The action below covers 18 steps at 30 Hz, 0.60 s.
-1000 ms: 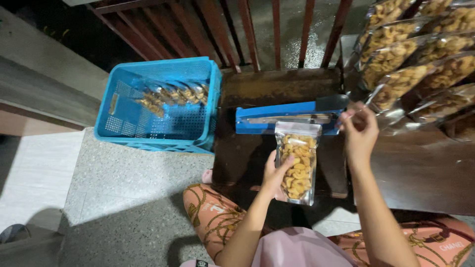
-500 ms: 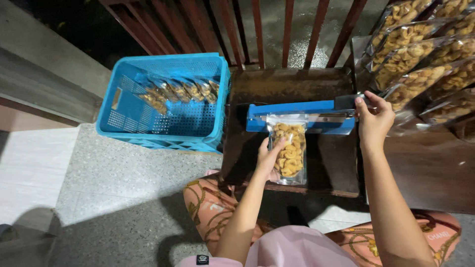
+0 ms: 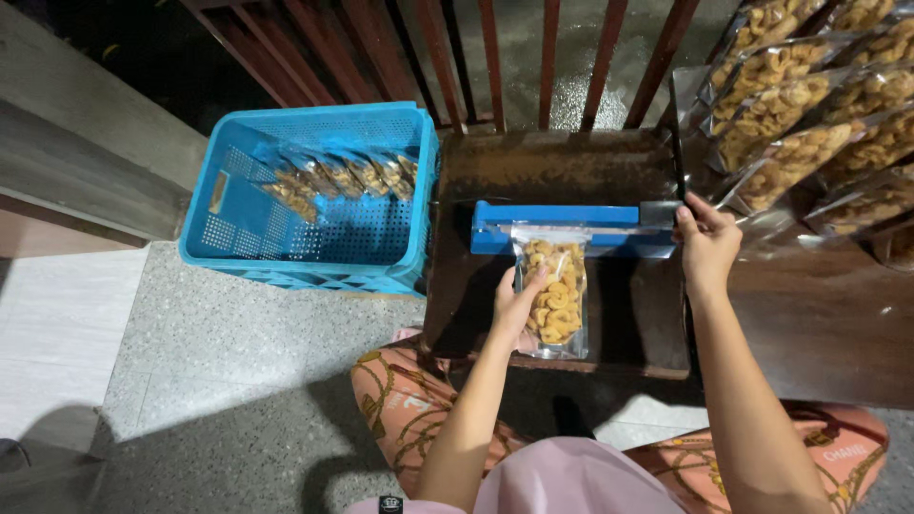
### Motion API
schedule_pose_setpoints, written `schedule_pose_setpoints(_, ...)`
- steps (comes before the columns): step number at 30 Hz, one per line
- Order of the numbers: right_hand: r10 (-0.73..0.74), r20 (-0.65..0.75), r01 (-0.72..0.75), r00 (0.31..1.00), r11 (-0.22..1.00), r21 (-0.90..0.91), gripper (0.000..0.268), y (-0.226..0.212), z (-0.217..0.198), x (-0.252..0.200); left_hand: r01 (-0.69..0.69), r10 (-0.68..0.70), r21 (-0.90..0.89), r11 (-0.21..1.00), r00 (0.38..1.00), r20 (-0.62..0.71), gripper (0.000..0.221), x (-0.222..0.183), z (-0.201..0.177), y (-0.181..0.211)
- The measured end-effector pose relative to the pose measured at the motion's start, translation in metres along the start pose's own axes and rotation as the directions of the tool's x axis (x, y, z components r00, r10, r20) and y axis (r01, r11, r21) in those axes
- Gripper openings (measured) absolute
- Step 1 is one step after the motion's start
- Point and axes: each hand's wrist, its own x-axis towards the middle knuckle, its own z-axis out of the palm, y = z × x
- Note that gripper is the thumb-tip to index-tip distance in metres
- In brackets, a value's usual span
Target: The person uses a heat sealer to close bags of snack items and places the sealed bags into a blue crate.
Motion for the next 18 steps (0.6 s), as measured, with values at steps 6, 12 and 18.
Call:
schedule_pose_setpoints(6,0.036,-0.001,-0.036,0.999,0.999,0.021,0.031,-0.011,0.000,0.003,0.015,-0.014,-0.052,0.999,1.000,0.005,0.066,-0.003,0.001,0.006)
schedule_pose_setpoints(12,0.094,-0.010,-0.093,0.996,0.995,0.020,0.034,-0.026,-0.001,0.002,0.000,0.000,-0.100,0.995,1.000,0.008,0.066,-0.002,-0.004,0.006)
schedule_pose_setpoints(18,0.152,-0.020,-0.151,0.988,0.987,0.053,0.031,-0.010,-0.002,-0.001,0.056,-0.052,-0.141,0.988,0.998,0.027,0.068,-0.005,-0.004,0.012)
